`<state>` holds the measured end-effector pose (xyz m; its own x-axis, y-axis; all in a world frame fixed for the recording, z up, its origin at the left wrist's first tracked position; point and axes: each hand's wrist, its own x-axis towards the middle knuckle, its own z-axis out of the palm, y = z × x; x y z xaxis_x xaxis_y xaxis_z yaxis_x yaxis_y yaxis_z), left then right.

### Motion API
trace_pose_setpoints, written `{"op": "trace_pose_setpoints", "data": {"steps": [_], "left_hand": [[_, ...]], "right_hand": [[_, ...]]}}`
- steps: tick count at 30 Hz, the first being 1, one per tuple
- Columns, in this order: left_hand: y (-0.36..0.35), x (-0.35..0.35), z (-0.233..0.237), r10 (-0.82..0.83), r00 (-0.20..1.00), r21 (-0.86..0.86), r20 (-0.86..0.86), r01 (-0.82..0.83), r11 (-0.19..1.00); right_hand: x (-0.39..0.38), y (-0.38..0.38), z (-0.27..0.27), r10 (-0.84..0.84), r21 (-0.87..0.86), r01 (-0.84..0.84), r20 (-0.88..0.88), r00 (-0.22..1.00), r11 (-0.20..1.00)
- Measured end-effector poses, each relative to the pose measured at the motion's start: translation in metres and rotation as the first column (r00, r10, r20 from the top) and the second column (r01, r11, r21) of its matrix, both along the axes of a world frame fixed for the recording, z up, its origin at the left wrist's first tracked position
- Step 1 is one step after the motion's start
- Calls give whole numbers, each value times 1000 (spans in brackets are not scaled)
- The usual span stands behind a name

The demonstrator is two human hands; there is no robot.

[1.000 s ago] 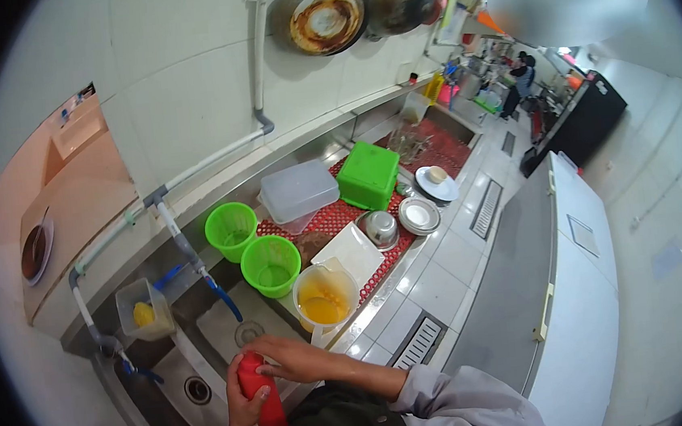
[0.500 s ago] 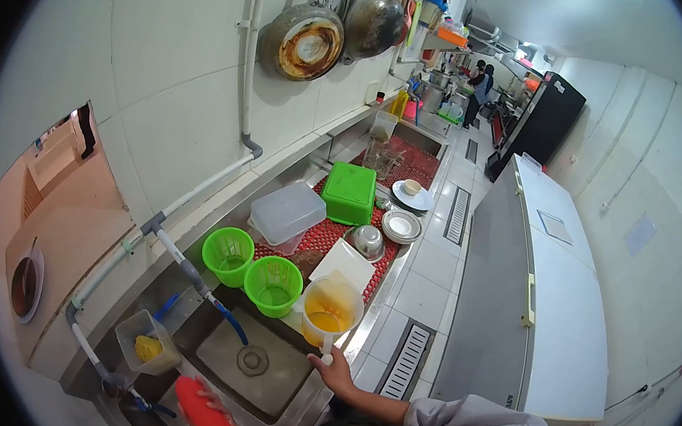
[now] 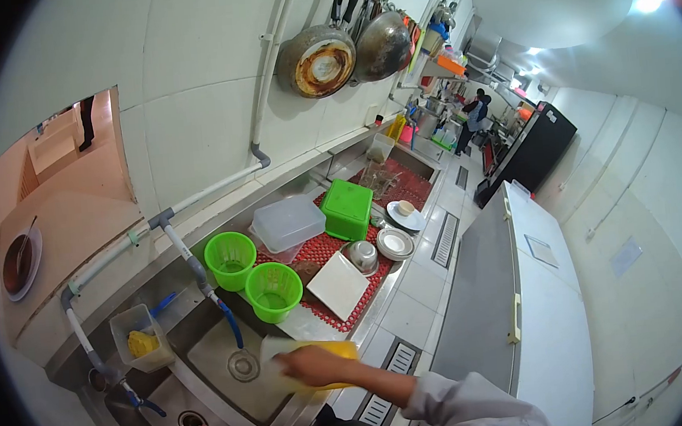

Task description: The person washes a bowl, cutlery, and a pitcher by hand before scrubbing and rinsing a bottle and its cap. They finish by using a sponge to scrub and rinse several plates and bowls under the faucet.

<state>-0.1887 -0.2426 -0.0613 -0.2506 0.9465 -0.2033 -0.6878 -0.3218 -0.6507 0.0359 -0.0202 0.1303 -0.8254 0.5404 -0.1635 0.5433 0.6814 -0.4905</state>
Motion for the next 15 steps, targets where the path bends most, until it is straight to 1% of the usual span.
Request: {"op": "trace_pose_setpoints", "data": {"steps": [1,3,5,6,7,8,11,12,14,15], "left_hand": [[1,5,-1,-6,1000,16,2,6,1000],[4,12,1,-22,1000,46,-4,22,999],[7,16,4,-33,999,71,-24,35,997],[7,18,6,-34,999,81,-36,37,996],[7,20,9,-35,998,88,-50,39,995],[8,21,13,-37,997,95,-66,43,994],[15,28,27,-61,990,112,-125,75,991],[20,33,33,-79,986,119,-146,97,988],[35,44,48,-119,974,135,-191,146,980],[45,51,56,-137,967,147,-215,171,974]], "right_hand": [[-25,1,-4,125,-30,-122,135,983,992],[-67,-11,-40,260,-21,-271,355,898,962],[-101,-28,-42,293,2,-352,549,783,936],[-111,-34,-67,295,8,-355,541,787,935],[-117,-42,-102,256,105,-361,527,811,927],[-119,-45,-119,217,202,-359,506,835,911],[-101,-44,-108,201,192,-330,489,849,924],[-87,-39,-91,189,199,-314,474,860,928],[-44,-18,-45,212,-12,-224,376,902,974],[-17,-6,-37,172,-28,-172,303,937,985]]}}
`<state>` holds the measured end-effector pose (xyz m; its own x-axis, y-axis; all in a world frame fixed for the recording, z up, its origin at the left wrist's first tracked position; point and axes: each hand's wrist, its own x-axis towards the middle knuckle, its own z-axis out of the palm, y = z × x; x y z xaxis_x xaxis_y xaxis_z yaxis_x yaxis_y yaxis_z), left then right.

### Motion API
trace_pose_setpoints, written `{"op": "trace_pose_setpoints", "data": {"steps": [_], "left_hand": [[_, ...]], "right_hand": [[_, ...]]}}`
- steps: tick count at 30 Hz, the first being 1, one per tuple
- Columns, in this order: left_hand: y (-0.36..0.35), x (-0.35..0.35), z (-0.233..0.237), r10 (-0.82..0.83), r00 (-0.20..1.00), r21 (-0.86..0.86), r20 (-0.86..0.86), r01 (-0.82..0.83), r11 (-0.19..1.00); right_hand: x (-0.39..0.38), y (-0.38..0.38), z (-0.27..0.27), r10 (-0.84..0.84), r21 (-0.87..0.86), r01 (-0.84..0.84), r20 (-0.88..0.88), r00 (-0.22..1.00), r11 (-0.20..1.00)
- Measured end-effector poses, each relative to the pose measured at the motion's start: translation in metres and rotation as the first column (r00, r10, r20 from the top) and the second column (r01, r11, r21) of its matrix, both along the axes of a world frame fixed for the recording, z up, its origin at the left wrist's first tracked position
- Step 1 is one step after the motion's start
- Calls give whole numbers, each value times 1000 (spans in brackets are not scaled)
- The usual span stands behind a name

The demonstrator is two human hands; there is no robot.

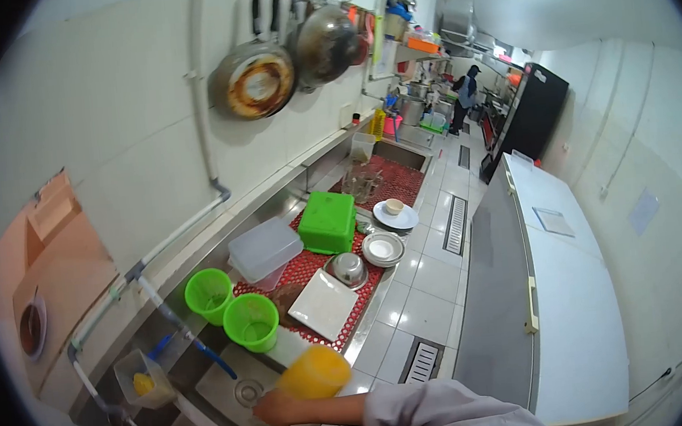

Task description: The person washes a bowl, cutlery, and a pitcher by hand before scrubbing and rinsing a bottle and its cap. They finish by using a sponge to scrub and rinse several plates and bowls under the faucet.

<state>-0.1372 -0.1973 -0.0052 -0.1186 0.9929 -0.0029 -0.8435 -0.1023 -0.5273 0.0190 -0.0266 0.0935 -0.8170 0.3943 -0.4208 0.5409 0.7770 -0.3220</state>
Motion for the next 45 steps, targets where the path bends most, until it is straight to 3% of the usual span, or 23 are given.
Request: {"op": "trace_pose_setpoints", "data": {"steps": [3,5,7,11,14,15,16,17,18,19,20,24,26,28,33,35,39,45], "left_hand": [[41,33,25,-73,995,61,-69,77,995],[80,74,72,-199,961,115,-193,223,968],[130,119,90,-259,946,74,-196,277,958],[225,217,87,-394,897,-63,-198,389,919],[282,289,96,-539,813,-133,-219,523,842],[297,313,99,-626,754,-152,-197,608,779],[312,335,98,-634,747,-153,-199,615,773],[328,358,97,-677,705,-168,-210,656,735],[345,379,95,-719,661,-182,-216,696,695],[362,400,93,-739,633,-204,-231,711,673],[380,418,88,-747,628,-205,-218,719,664],[467,488,46,-804,540,-180,-250,790,587],[512,535,58,-829,535,-214,-161,801,559],[562,578,59,-850,514,-145,-114,838,526],[677,703,73,-910,389,-34,-143,917,397],[720,757,89,-936,300,46,-184,954,296],[788,860,118,-960,202,6,-191,979,205],[890,971,97,-938,240,-123,-251,953,277]], "right_hand": [[114,41,36,-159,-138,129,-236,959,982],[207,65,18,-250,-279,137,-423,871,950],[296,72,16,-460,-634,216,-248,853,743],[445,45,-51,-770,-700,519,-70,634,491],[512,24,-157,-878,-635,706,92,470,312],[529,15,-200,-892,-602,740,98,442,301],[541,6,-235,-892,-544,752,17,452,371],[553,-6,-294,-958,-562,805,71,279,193],[561,-12,-311,-956,-514,829,56,289,220],[561,-20,-330,-993,-490,872,111,47,-13],[586,-17,-347,-992,-482,876,121,36,-27],[663,19,-355,-983,-438,892,180,-37,-114],[692,41,-348,-974,-414,896,212,-75,-159],[744,83,-332,-969,-367,910,219,-115,-191],[856,146,-284,-944,-272,921,252,-211,-278],[879,180,-281,-937,-274,910,247,-247,-312],[938,267,-293,-926,-288,887,223,-304,-361],[1041,392,-321,-919,-344,853,200,-341,-392]]}}
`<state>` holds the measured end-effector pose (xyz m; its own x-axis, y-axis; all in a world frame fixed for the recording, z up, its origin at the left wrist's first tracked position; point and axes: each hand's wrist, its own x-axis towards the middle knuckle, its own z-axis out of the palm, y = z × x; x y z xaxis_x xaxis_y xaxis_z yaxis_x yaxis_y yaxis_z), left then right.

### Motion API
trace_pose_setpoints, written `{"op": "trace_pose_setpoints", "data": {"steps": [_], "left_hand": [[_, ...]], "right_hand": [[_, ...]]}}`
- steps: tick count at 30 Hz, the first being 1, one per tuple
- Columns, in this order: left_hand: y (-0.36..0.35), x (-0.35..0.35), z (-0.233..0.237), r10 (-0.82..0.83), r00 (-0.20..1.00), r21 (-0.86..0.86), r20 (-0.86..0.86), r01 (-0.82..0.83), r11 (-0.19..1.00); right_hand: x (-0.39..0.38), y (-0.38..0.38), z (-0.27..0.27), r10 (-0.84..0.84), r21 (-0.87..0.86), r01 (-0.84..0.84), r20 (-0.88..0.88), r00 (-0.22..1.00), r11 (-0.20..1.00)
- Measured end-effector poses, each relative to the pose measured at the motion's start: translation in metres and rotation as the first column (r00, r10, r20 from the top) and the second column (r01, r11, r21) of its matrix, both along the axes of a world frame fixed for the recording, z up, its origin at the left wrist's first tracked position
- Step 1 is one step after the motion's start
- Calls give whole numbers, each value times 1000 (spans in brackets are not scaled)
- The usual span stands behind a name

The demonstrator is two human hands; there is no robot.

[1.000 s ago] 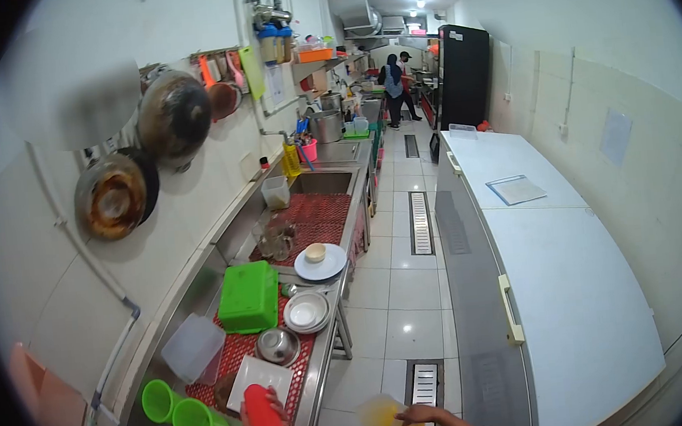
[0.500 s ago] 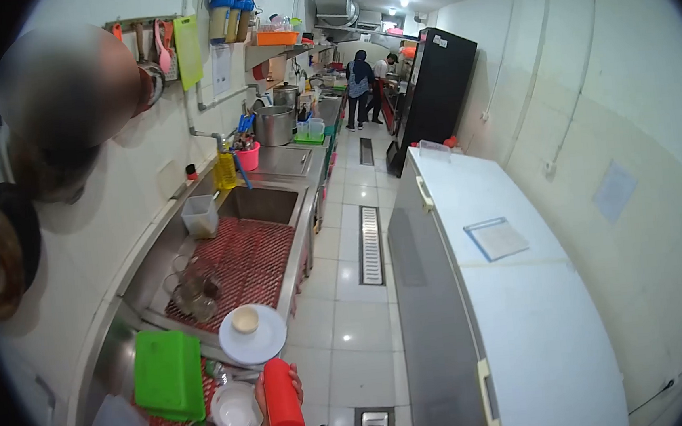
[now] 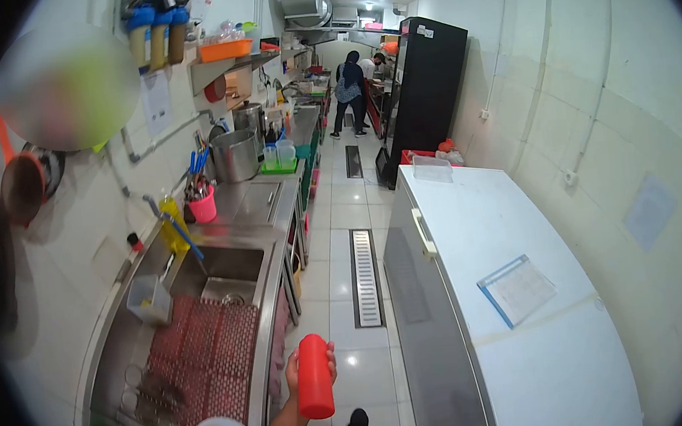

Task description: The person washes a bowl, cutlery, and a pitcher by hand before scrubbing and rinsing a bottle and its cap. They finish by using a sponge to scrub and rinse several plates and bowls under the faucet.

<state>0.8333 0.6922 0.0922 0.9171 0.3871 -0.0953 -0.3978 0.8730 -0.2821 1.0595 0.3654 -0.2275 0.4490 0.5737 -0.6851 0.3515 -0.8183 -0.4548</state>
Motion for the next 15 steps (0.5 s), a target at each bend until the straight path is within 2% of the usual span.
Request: {"op": "trace_pose_setpoints", "data": {"steps": [1,3,5,7,12,14,15], "left_hand": [[21,13,-4,5,1000,11,-10,-5,1000],[59,33,-9,-41,995,18,86,40,999],[101,54,-2,18,999,19,51,-19,1000],[136,69,-1,184,983,63,18,-185,981],[235,122,-7,318,948,-9,21,-318,948],[283,151,-20,318,948,-24,23,-318,948],[303,165,-29,306,952,-32,28,-305,952]], "right_hand": [[19,23,-3,-4,10,4,-8,1000,1000],[54,61,-6,-6,14,7,-23,1000,1000],[88,110,-9,1,21,0,-32,999,1000],[116,136,-13,20,-9,-21,-45,999,1000],[219,232,-26,61,-84,-64,-36,998,994],[268,287,-53,269,-41,-266,117,956,963],[278,301,-50,268,-59,-263,105,958,963]]}}
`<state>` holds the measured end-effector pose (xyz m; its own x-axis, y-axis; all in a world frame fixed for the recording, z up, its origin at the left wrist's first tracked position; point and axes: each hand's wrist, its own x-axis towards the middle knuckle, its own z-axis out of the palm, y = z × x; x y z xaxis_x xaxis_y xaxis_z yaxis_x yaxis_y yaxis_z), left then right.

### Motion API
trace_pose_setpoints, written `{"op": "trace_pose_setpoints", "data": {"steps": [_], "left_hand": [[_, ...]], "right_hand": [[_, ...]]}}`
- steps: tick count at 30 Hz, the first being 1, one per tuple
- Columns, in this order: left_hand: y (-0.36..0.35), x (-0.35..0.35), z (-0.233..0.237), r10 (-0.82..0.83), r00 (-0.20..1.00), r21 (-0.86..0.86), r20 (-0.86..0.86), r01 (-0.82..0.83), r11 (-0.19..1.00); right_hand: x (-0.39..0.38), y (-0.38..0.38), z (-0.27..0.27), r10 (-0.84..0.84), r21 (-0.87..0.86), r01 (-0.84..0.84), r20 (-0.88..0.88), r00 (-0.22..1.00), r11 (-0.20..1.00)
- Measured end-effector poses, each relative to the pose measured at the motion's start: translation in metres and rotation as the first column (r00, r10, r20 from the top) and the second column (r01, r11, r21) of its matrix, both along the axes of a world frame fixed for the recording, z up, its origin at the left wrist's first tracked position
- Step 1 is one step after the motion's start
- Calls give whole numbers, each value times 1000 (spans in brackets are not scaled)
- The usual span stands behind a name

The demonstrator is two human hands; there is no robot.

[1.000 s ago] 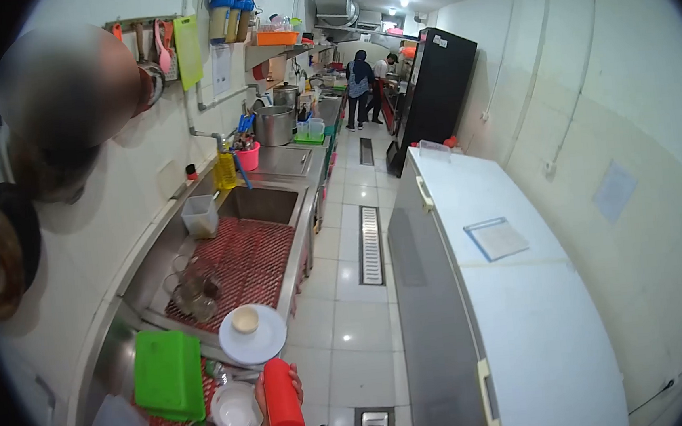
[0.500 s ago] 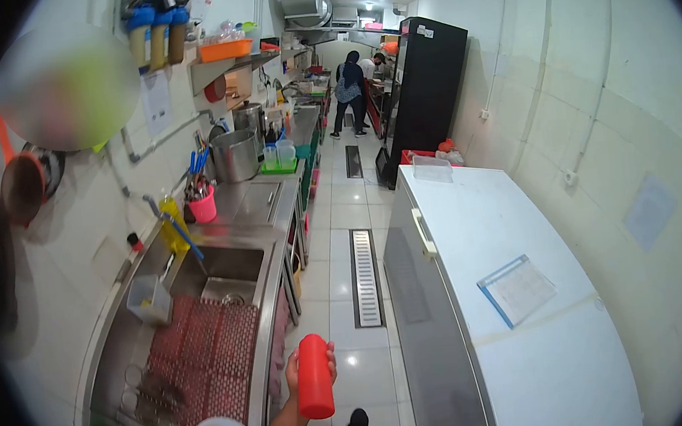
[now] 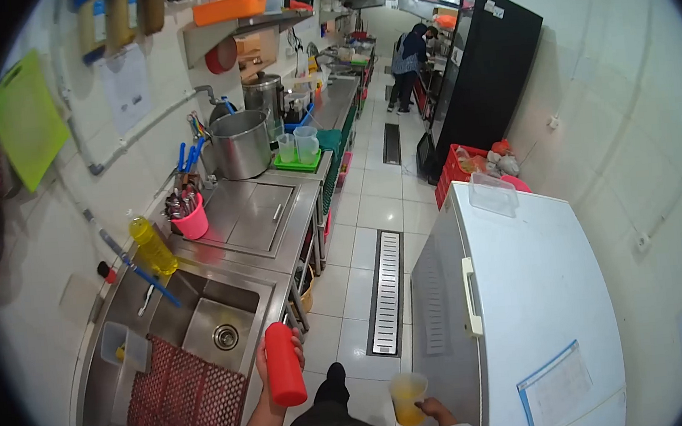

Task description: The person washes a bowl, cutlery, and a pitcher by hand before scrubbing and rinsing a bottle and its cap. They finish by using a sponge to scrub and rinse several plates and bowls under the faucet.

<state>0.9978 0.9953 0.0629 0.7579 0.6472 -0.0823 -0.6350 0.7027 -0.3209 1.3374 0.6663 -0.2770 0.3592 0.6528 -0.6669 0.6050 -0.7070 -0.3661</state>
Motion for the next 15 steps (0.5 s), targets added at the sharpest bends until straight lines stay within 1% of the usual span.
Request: {"op": "trace_pose_setpoints", "data": {"steps": [1,2,3,5,6,7,8,9,10,11,12,14,15], "left_hand": [[21,15,-8,-6,1000,-16,-2,6,1000],[48,34,-12,-29,999,-13,17,29,999],[75,54,-11,-52,998,-11,36,52,999],[123,95,-9,-92,994,-22,53,94,995],[148,117,-5,-122,990,-21,68,124,992],[174,139,-2,-172,982,70,75,167,983],[199,162,1,-174,982,57,73,170,984],[224,187,13,-169,985,68,35,166,984],[249,210,24,-166,986,90,-5,166,982],[272,233,34,-197,980,99,23,193,976],[296,253,39,-203,979,110,16,200,974],[341,294,41,-202,979,169,-17,202,965],[361,313,39,-207,978,174,-21,208,963]], "right_hand": [[14,21,8,-159,73,166,-97,983,983],[30,49,18,-305,143,335,-198,932,931],[42,71,25,-315,140,343,-192,930,929],[64,100,41,-482,127,550,-348,804,825],[76,118,52,-490,122,554,-338,804,824],[88,136,60,-584,52,652,-397,708,756],[97,151,66,-668,-31,736,-448,594,676],[105,161,68,-676,-50,739,-449,585,672],[117,172,60,-662,14,737,-428,615,676],[134,193,49,-643,91,731,-409,647,677],[147,216,51,-643,96,735,-419,641,671],[173,249,57,-699,-21,743,-357,620,669],[205,223,-12,-700,-19,746,-363,615,666]]}}
